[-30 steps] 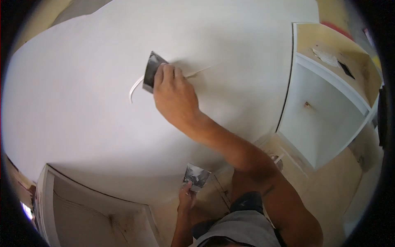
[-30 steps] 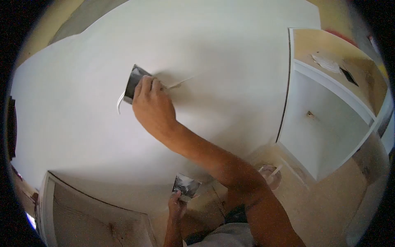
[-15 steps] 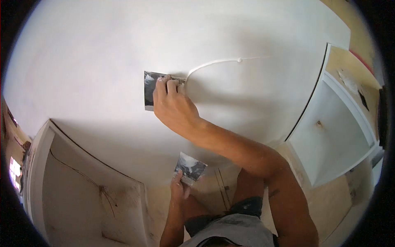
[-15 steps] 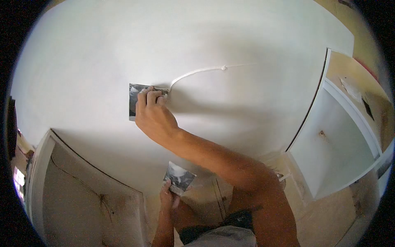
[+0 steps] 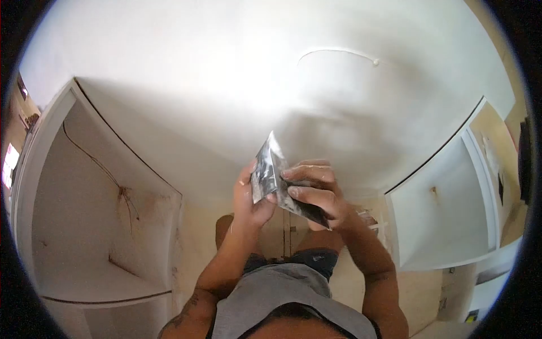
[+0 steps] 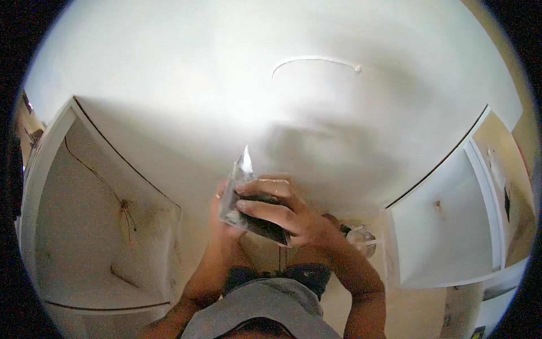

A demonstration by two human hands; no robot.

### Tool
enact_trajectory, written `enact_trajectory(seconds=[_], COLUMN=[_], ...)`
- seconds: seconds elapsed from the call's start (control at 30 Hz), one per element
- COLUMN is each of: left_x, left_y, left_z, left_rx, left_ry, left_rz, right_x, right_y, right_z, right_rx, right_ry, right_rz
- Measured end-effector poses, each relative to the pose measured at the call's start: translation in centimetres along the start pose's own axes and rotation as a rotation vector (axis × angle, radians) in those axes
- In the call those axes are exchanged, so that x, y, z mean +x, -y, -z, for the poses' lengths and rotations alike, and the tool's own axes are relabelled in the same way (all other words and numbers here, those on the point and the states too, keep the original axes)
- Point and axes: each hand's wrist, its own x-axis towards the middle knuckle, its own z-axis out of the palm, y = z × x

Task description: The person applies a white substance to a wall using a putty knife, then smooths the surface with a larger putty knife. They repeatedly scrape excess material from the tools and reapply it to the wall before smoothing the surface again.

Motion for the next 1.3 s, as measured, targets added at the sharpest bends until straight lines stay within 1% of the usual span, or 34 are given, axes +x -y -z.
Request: enact_trajectory(seconds=[0.03,0.07,0.1,0.13,0.17,0.2,0.23,0.27,0.33,0.37,0.4,0.47,0.5,0.53,0.57,0.6,0.63,0.67,0.73,0.77,0.8,0.83,0.87,0.9,0.93,0.97,1.03,1.07,1.13,1.17,1.23,1.27,1.3], left_x=[0.4,0.3,0.0,-0.4,-0.4,-0.1,0.1,0.4,1.2,1.2,1.5,2.1,1.6,2.0,2.4,2.8,3.2,3.3,3.1,2.7,2.4,2.2,2.1,1.5,1.2,1.1,1.0,0.5,0.0,0.0,0.3,0.4,0.5], left_y=[-1.0,-1.7,-2.1,-2.6,-2.9,-3.2,-2.6,-2.2,-1.7,-1.1,-1.2,-1.6,-3.0,-3.0,-3.0,-2.9,-2.6,-2.3,-1.4,-0.6,0.1,0.4,0.4,0.5,0.5,0.8,2.2,2.2,2.1,2.4,3.6,4.0,4.5], left_z=[-0.5,-0.8,-0.9,-1.0,-1.2,-1.2,-0.5,-0.6,-1.2,-1.2,-1.7,-3.0,-3.6,-4.4,-5.2,-5.9,-5.7,-4.9,-3.6,-3.2,-2.7,-2.3,-2.1,-1.5,-1.0,-0.4,0.7,1.0,1.0,1.6,2.1,2.0,1.8], left_rx=[-0.421,-0.841,-0.837,-0.705,-0.573,-0.439,-0.422,-0.417,-0.452,-0.438,-0.435,0.022,0.285,0.284,0.372,0.454,0.550,0.544,1.196,1.187,1.121,1.061,1.067,0.923,0.776,0.778,0.688,0.690,0.780,0.781,0.574,0.572,0.563], left_ry=[0.130,0.260,0.250,0.201,0.159,0.121,0.166,0.175,0.190,0.266,0.312,0.536,0.614,0.667,0.785,0.897,0.893,0.929,1.187,1.213,1.216,1.217,1.244,1.093,0.936,0.952,0.901,0.911,0.893,0.902,0.860,0.865,0.849], left_rz=[0.216,0.427,0.434,0.389,0.338,0.283,0.258,0.253,0.088,-0.005,-0.005,-0.421,-0.491,-0.493,-0.641,-0.795,-0.770,-0.780,-0.831,-0.847,-0.731,-0.618,-0.629,-0.501,-0.369,-0.373,-0.468,-0.468,-0.448,-0.456,-0.385,-0.381,-0.358], right_x=[-1.3,-2.5,-3.8,-4.9,-6.0,-7.0,-7.9,-7.9,-8.8,-9.1,-9.5,-10.3,-10.7,-10.9,-10.4,-9.4,-8.9,-9.4,-11.6,-12.8,-13.4,-10.0,-6.5,-6.8,-5.9,-4.8,-3.7,-3.2,-1.7,-1.3,-0.2,0.3,0.6], right_y=[-1.1,-2.6,-4.2,-5.2,-6.2,-7.1,-7.8,-7.6,-5.7,-5.1,-4.5,-3.1,-2.4,-2.0,-1.0,0.4,0.9,0.6,-0.5,-1.6,-2.8,-2.4,-2.3,-3.3,-4.2,-5.5,-7.7,-8.5,-10.4,-11.0,-12.0,-12.0,-10.8], right_z=[-1.2,-2.0,-3.0,-3.7,-3.3,-2.1,-1.5,-1.4,-1.0,-0.7,-0.7,-0.9,-1.0,-0.7,0.4,2.1,3.5,4.3,6.8,8.4,10.4,13.4,17.2,19.9,22.6,24.2,26.6,26.4,26.2,25.6,24.2,22.7,21.6], right_rx=[0.082,0.090,0.092,0.090,0.092,0.058,0.025,0.021,0.419,0.404,0.342,0.199,0.126,0.054,0.029,0.094,0.162,0.141,0.406,0.040,-0.323,-0.048,0.243,-0.139,-0.435,-0.724,-0.832,-0.835,-1.155,-1.160,-1.318,-1.355,-1.277], right_ry=[-0.105,-0.102,-0.160,-0.219,-0.223,-0.153,-0.083,-0.093,-0.768,-0.795,-0.730,-0.615,-0.558,-0.498,-0.537,-0.521,-0.501,-0.531,-0.608,-0.650,-0.680,-0.892,-1.096,-0.927,-0.837,-0.853,-0.862,-0.871,-0.835,-0.845,-0.753,-0.748,-0.693], right_rz=[0.054,0.049,-0.179,-0.408,-0.410,-0.506,-0.602,-0.596,-0.846,-0.828,-0.752,-0.623,-0.573,-0.527,-0.531,-0.539,-0.541,-0.539,-0.553,-0.710,-0.864,-0.923,-0.955,-0.927,-0.947,-0.881,-0.826,-0.830,-0.712,-0.712,-0.687,-0.539,-0.547])
